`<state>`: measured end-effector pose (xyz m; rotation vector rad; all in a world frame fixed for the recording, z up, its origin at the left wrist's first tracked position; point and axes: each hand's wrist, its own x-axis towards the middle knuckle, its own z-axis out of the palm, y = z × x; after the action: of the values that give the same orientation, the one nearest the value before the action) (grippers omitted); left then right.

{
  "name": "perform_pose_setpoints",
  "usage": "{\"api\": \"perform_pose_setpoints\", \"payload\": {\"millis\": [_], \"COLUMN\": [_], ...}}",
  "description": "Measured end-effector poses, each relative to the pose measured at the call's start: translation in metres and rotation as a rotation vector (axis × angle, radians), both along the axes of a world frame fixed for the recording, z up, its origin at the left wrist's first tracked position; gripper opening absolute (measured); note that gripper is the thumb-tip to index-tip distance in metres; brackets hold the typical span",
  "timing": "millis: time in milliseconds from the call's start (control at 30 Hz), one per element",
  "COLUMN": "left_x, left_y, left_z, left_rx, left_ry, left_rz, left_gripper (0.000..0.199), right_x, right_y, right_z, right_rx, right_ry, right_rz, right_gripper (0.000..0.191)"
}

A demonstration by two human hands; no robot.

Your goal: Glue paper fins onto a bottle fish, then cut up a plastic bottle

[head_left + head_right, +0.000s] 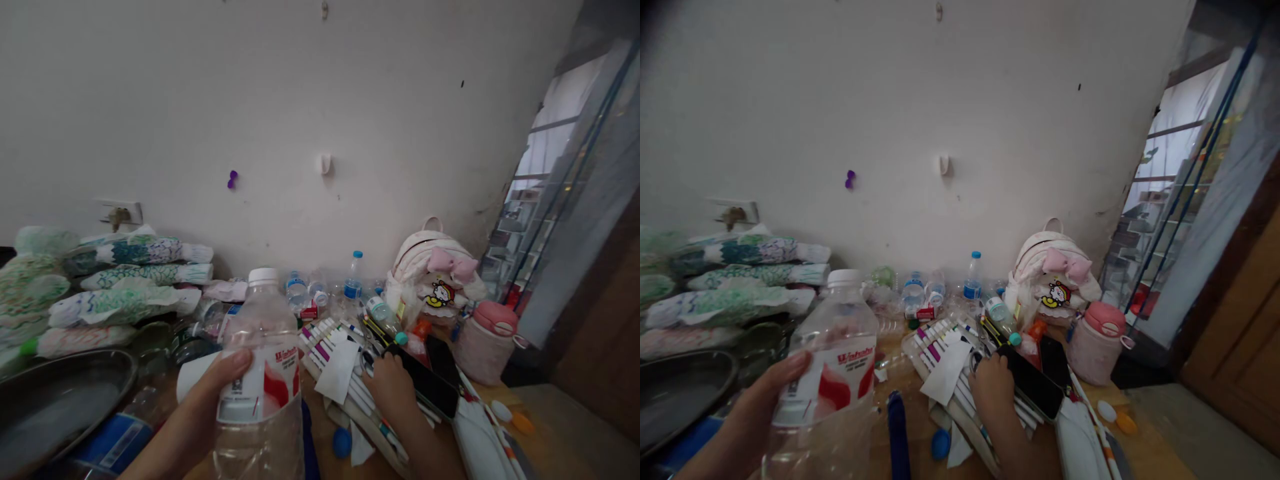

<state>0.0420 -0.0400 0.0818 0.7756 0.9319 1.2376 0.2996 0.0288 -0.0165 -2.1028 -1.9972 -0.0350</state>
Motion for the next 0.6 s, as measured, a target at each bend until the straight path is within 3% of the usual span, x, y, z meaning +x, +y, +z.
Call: {"api": "perform_pose_setpoints", "payload": {"millis": [200, 433, 533, 600], "left_x": [0.007, 0.011, 0.009, 0.007], "left_y": [0.001, 0.005, 0.007, 0.009], "left_z": [0.001, 0.004, 0.005, 0.005], "left_rx": [0.057, 0.044, -0.019, -0.082], "left_ry": [0.004, 0.004, -0.017, -0.058], "left_rz": [-0.008, 0.005, 0.018, 0.006], "left_gripper": [0.053, 0.064, 0.059, 0.052], "right_x": [-0.005, 0.004, 0.009, 0.007], "right_y": [0.007, 0.030, 0.032, 0.029], "right_z": [-0.011, -0.017, -0.015, -0.012], "right_rx": [0.036, 0.344, 0.410, 0.412], "right_ry": [0.101, 0.558, 0.748, 0.805], "right_rz": [0.088, 0.037, 0.002, 0.051], "right_gripper": [0.018, 0.035, 0.037, 0.035]}}
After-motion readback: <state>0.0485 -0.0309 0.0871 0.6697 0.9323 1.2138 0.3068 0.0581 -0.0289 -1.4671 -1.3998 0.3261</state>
